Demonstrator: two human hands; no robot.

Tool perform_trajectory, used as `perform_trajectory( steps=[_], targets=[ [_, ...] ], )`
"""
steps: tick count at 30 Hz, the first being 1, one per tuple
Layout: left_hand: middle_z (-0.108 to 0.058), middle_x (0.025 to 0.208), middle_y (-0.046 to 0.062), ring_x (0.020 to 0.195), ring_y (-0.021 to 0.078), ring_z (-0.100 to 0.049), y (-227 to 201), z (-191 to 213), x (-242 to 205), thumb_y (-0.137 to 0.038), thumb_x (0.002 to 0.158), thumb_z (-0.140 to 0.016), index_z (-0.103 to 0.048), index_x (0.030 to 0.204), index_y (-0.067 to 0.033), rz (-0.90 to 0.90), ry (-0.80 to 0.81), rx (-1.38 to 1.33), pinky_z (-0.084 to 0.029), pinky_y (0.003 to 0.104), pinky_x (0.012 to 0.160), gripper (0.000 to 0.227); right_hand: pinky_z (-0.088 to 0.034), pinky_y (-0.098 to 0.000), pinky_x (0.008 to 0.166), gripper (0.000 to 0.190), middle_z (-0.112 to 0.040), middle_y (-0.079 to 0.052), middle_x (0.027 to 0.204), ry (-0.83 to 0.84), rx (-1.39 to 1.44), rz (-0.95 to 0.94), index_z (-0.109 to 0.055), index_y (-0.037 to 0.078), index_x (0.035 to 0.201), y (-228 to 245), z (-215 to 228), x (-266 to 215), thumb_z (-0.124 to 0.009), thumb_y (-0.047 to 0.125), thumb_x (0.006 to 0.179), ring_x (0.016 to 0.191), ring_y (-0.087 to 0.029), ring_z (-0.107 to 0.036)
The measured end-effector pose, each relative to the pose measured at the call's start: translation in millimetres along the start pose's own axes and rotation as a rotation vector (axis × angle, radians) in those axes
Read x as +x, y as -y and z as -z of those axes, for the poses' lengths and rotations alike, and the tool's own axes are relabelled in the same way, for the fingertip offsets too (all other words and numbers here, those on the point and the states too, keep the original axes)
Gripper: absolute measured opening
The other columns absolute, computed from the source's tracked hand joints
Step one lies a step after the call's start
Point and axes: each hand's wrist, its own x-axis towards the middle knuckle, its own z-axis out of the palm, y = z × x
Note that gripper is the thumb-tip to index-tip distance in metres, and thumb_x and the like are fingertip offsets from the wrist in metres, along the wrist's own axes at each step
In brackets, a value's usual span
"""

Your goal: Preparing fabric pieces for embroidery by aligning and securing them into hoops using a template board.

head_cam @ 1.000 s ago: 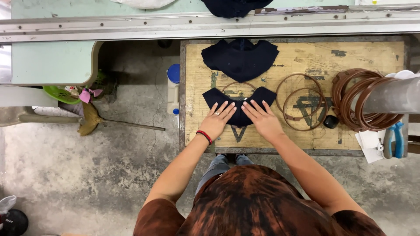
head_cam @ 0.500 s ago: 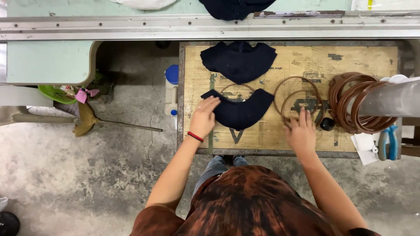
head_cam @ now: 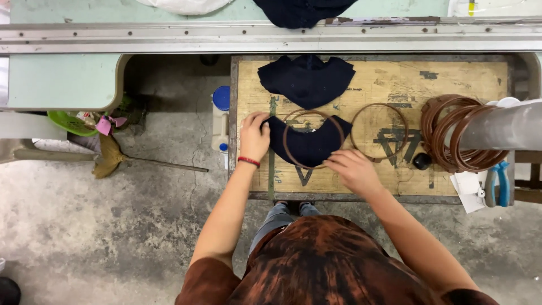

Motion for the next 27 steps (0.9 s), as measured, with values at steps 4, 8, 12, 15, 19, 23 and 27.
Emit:
perform_trajectory(
  steps=[4, 8, 12, 15, 19, 23, 27],
  targets=[
    [-0.072, 0.116, 0.002, 0.109, 0.0322, -0.071, 15, -16, 4, -0.012, 0.093, -0.072, -0.082, 0.116, -0.0189, 0.002, 0.04, 0.041, -0.062, 0.045, 0.096, 0.026, -0.053, -0.0394, 0.105, 0.025, -0.075, 0.001, 0.111, -0.02, 0.031, 0.071, -0.08, 0.021, 0.109, -8, -26, 21, -0.059, 0.011, 0.1, 0.123, -0.02, -0.07],
    [-0.072, 0.116, 0.0, 0.109, 0.0299, -0.072, 12, -19, -5, -0.012, 0.094, -0.07, -0.081, 0.116, -0.0194, -0.008, 0.106, 0.036, -0.062, 0.042, 0.096, 0.025, -0.053, -0.0399, 0.105, 0.023, -0.074, 0.001, 0.108, -0.011, 0.042, 0.08, -0.079, 0.021, 0.106, -20, -36, 23, -0.057, 0.017, 0.105, 0.12, -0.021, -0.069],
    [-0.07, 0.129, 0.011, 0.12, 0.0376, -0.071, -12, -13, -13, -0.007, 0.098, -0.065, -0.076, 0.128, -0.0094, -0.009, 0.128, -0.029, -0.06, 0.047, 0.104, 0.032, -0.051, -0.043, 0.11, 0.024, -0.077, -0.002, 0.12, 0.026, 0.057, 0.063, -0.081, 0.018, 0.112, -19, -31, 24, -0.064, 0.01, 0.097, 0.125, -0.023, -0.07],
    [-0.066, 0.139, 0.025, 0.133, 0.0456, -0.064, -44, -9, -20, -0.001, 0.098, -0.064, -0.068, 0.138, 0.0025, -0.08, 0.116, -0.083, -0.053, 0.051, 0.115, 0.041, -0.053, -0.0466, 0.11, 0.038, -0.072, -0.011, 0.142, -0.056, 0.239, -0.099, -0.078, 0.015, 0.132, -11, -24, 36, -0.065, 0.007, 0.097, 0.135, -0.031, -0.066],
    [-0.061, 0.146, 0.031, 0.14, 0.0477, -0.058, -63, -32, -17, 0.0, 0.101, -0.062, -0.061, 0.145, 0.0085, -0.155, 0.089, -0.095, -0.048, 0.051, 0.121, 0.045, -0.051, -0.0481, 0.114, 0.04, -0.062, -0.021, 0.155, -0.273, 0.455, -0.389, -0.07, 0.004, 0.146, -3, -34, 71, -0.066, 0.009, 0.107, 0.144, -0.037, -0.058],
    [-0.061, 0.15, 0.024, 0.147, 0.0403, -0.054, -49, -76, -15, -0.018, 0.108, -0.063, -0.06, 0.15, 0.0031, -0.192, 0.023, 0.09, -0.037, 0.05, 0.129, 0.047, -0.052, -0.0511, 0.115, 0.046, -0.048, -0.027, 0.163, -0.425, 0.383, -0.574, -0.056, -0.008, 0.152, 2, -73, 92, -0.067, 0.007, 0.11, 0.144, -0.044, -0.053],
    [-0.062, 0.148, 0.02, 0.144, 0.0363, -0.057, -37, -93, -21, -0.02, 0.109, -0.062, -0.058, 0.154, -0.0017, -0.167, -0.03, 0.114, -0.04, 0.048, 0.128, 0.049, -0.045, -0.0462, 0.123, 0.054, -0.041, -0.014, 0.172, -0.368, 0.284, -0.639, -0.05, 0.003, 0.164, 13, -95, 89, -0.063, 0.015, 0.113, 0.153, -0.033, -0.047]
  ],
)
